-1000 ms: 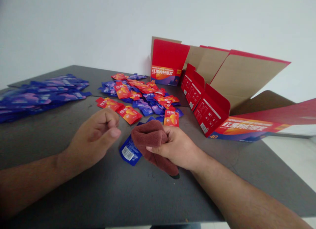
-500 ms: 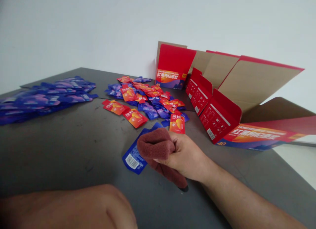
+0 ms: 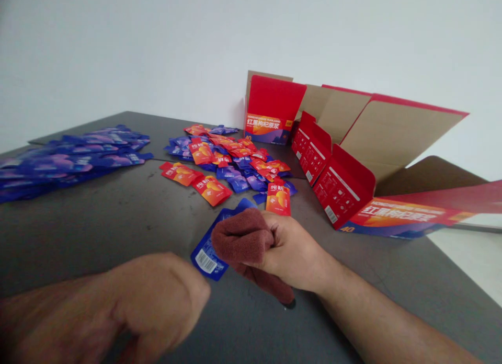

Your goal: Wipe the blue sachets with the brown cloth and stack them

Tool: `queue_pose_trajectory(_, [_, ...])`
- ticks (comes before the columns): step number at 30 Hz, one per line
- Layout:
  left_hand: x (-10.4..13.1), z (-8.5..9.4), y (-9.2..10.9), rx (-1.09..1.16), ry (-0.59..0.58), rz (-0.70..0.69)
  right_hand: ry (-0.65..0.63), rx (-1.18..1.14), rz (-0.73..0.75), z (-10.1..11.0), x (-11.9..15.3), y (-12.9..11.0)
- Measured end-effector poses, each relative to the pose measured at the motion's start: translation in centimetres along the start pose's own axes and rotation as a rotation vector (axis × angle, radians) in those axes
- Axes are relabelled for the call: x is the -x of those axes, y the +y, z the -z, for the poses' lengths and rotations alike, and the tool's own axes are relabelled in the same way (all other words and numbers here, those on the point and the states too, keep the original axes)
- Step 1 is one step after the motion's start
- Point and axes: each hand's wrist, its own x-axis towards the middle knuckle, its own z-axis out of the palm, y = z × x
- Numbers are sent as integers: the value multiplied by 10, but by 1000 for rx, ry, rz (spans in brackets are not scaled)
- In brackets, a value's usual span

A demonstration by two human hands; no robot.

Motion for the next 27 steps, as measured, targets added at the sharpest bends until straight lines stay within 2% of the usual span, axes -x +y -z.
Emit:
queue_pose_trajectory(2, [-4, 5, -5, -9, 281, 48, -14, -19, 21, 0, 0, 0])
queue_pose_trajectory(5, [-15, 16, -24, -147, 634, 31, -45, -68, 50, 1, 1, -4])
queue_pose_trajectory(6, [-20, 20, -32, -244, 706, 77, -59, -85, 46, 1, 2, -5])
queue_pose_trajectory(7, [-24, 24, -40, -318, 729, 107, -77, -99, 36, 1, 2, -6])
queue_pose_trajectory(9, [-31, 29, -54, -322, 719, 151, -105, -110, 8, 3, 3, -6])
queue_pose_trajectory(13, [-33, 30, -67, -294, 577, 236, -56, -99, 40, 8, 2, -1])
queue_pose_trajectory(22, [-32, 24, -63, -384, 517, 300, -35, -48, 15, 5, 2, -9])
queue_pose_trajectory(27, [-33, 22, -60, -418, 509, 299, -38, 30, 131, 3, 1, -5])
